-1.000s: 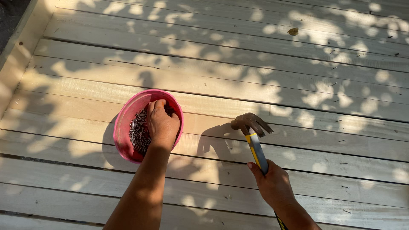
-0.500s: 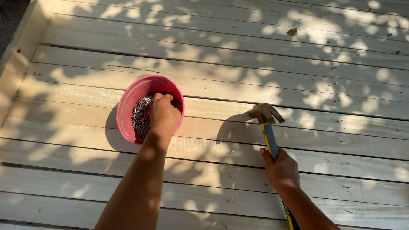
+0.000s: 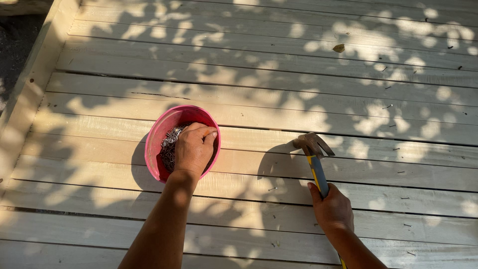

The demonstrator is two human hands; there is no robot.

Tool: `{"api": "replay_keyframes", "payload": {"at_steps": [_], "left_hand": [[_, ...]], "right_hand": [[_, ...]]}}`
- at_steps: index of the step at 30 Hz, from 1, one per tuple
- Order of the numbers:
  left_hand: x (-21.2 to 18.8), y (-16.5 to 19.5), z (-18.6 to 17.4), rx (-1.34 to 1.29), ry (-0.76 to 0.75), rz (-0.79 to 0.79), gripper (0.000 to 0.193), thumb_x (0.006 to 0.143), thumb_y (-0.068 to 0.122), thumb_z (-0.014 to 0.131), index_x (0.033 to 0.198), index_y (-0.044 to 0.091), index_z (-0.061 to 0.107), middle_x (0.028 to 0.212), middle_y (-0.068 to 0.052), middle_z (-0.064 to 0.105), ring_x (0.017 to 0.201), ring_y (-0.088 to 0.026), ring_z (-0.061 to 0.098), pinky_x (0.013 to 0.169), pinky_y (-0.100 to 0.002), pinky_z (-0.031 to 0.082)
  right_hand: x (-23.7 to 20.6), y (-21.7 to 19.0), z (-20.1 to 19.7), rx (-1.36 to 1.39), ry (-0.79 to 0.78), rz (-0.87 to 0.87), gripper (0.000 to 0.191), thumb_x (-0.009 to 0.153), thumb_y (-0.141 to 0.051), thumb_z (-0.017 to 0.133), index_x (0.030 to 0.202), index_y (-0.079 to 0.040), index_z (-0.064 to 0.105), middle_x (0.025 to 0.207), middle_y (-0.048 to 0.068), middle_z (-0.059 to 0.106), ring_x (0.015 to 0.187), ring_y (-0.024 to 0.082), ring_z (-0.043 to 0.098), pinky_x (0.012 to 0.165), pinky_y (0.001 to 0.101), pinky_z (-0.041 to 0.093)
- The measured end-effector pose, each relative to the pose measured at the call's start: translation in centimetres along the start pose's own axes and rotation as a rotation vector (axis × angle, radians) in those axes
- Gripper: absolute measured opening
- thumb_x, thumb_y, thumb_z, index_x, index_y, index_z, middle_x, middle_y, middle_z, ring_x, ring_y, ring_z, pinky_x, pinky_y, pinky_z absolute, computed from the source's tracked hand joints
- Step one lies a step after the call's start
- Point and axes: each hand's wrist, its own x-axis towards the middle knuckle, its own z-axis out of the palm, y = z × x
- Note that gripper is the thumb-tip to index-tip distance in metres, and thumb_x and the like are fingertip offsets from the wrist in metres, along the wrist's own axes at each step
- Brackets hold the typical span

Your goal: The person repeatedly picks up nails from a pink container and hammers them into a wooden slatted surface. They move along the surface, securing the slats with nails at regular intervals.

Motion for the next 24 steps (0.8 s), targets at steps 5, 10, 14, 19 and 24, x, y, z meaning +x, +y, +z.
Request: {"api": "replay_keyframes", "payload": {"at_steps": [5,10,14,19,24], "left_hand": [[0.6,0.2,0.8,-0.092,-0.017,-0.325,0.015,0.091,0.013,0.069,0.101,0.007,0.079,0.091,-0.015,0.077,0.079,-0.028,0.076,0.077,-0.036,0.058],[0.6,-0.4,1.3,-0.165,0.037,-0.313,0.014,0.089,0.012,0.071,0.097,0.005,0.079,0.084,-0.014,0.078,0.073,-0.020,0.076,0.072,-0.032,0.058],[0.6,-1.1,1.9,-0.251,0.016,-0.457,0.016,0.091,0.012,0.070,0.101,0.005,0.081,0.078,-0.010,0.078,0.066,-0.014,0.068,0.070,-0.030,0.056],[1.0,-2.0,2.6,-0.541,-0.019,-0.598,0.018,0.093,0.010,0.066,0.103,0.005,0.080,0.083,-0.003,0.075,0.072,-0.009,0.067,0.069,-0.023,0.058],[0.9,-2.2,1.7,-0.394,0.009,-0.643,0.017,0.090,0.010,0.071,0.103,0.004,0.081,0.092,-0.007,0.074,0.079,-0.018,0.070,0.072,-0.030,0.054]], "right_hand": [[0.0,0.1,0.1,-0.020,0.052,-0.034,0.060,0.096,-0.067,0.052,0.110,-0.011,0.070,0.080,0.010,0.076,0.072,0.027,0.076,0.067,0.0448,0.061],[0.2,0.1,0.1,-0.015,0.046,0.003,0.059,0.095,-0.068,0.052,0.112,-0.014,0.070,0.080,0.011,0.077,0.074,0.028,0.077,0.069,0.0451,0.061],[0.4,0.2,0.2,-0.028,0.066,-0.004,0.059,0.095,-0.068,0.053,0.112,-0.014,0.071,0.080,0.011,0.077,0.076,0.029,0.076,0.071,0.0460,0.060],[0.6,0.4,0.3,-0.036,0.078,-0.010,0.060,0.095,-0.067,0.052,0.111,-0.012,0.070,0.080,0.011,0.077,0.074,0.028,0.077,0.069,0.0454,0.061],[0.5,0.3,0.2,-0.038,0.048,0.031,0.060,0.096,-0.068,0.051,0.112,-0.013,0.068,0.079,0.011,0.076,0.070,0.025,0.077,0.066,0.0435,0.062]]}}
